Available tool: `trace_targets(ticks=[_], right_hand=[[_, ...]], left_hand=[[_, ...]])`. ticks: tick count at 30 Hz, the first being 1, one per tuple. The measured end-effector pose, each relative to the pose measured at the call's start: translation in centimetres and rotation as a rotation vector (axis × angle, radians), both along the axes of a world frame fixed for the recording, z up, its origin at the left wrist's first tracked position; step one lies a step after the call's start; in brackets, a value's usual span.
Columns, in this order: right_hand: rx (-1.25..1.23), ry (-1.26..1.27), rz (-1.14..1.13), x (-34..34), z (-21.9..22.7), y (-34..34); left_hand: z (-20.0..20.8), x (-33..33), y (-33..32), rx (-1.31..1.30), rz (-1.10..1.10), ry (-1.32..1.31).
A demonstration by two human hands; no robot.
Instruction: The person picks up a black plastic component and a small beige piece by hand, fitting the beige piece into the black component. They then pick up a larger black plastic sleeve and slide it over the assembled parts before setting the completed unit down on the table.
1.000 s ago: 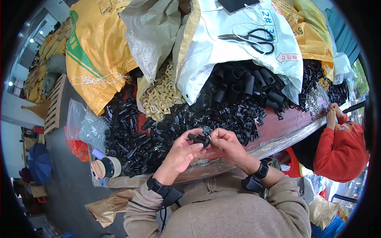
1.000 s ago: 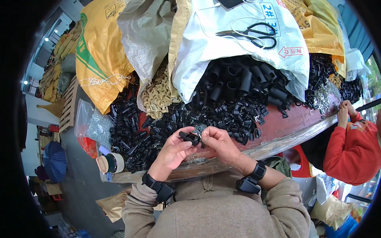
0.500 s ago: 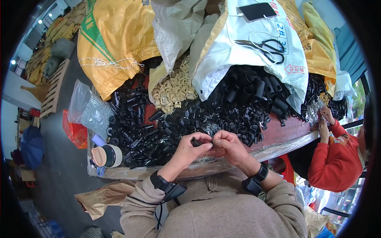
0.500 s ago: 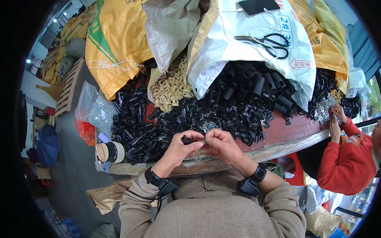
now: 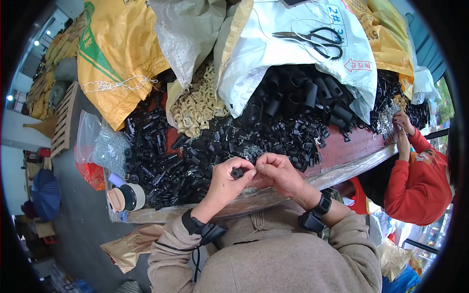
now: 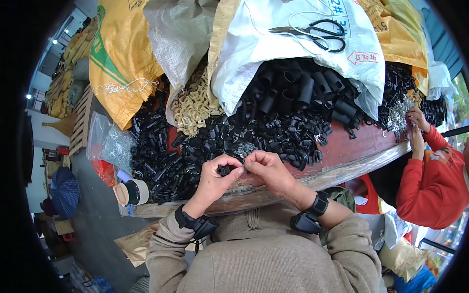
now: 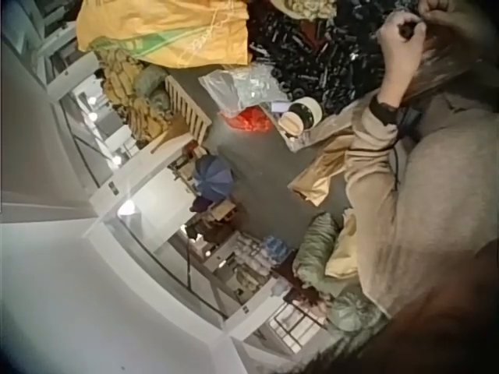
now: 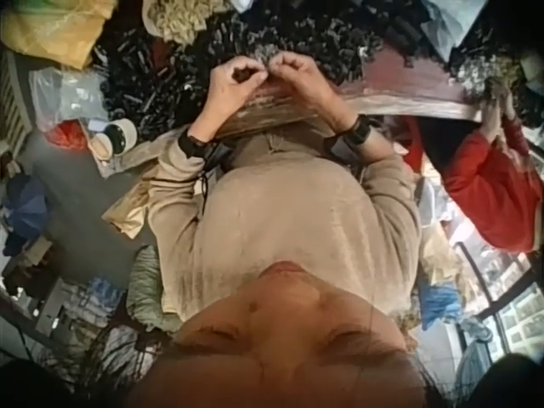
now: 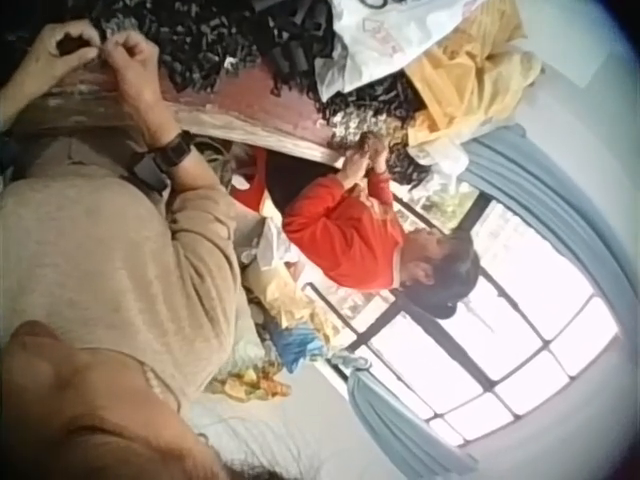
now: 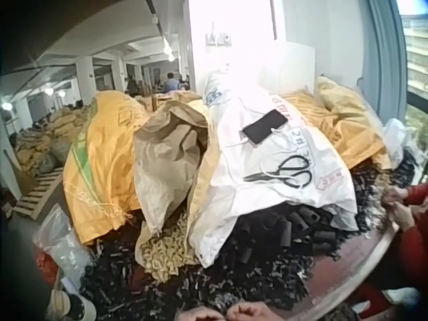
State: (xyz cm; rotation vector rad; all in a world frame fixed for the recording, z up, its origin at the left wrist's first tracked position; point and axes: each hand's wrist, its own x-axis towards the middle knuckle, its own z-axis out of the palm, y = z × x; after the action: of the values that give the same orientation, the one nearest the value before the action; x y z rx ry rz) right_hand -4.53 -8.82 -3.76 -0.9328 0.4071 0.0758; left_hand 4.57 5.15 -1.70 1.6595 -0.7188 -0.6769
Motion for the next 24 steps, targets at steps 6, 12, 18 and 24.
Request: trace_targets(ticks=[6, 12, 18, 24], right_hand=[[0.01, 0.002, 0.01, -0.8, 1.0, 0.2], [-0.006, 0.018, 0.035, -0.8, 1.0, 0.3], [-0.003, -0.021, 0.049, -0.4, 0.3, 0.6], [-0.052, -0.025, 0.071, 0.2, 0.5, 0.8]], left_hand=[[0.4, -1.1, 0.0, -0.022, 0.032, 0.018], [0.3, -0.9, 0.2, -0.115, 0.009, -0.358], [0.0, -0.1, 0.5, -0.126, 0.02, -0.267], [-0.7, 0.4, 1.3, -0.087, 0.054, 0.491]])
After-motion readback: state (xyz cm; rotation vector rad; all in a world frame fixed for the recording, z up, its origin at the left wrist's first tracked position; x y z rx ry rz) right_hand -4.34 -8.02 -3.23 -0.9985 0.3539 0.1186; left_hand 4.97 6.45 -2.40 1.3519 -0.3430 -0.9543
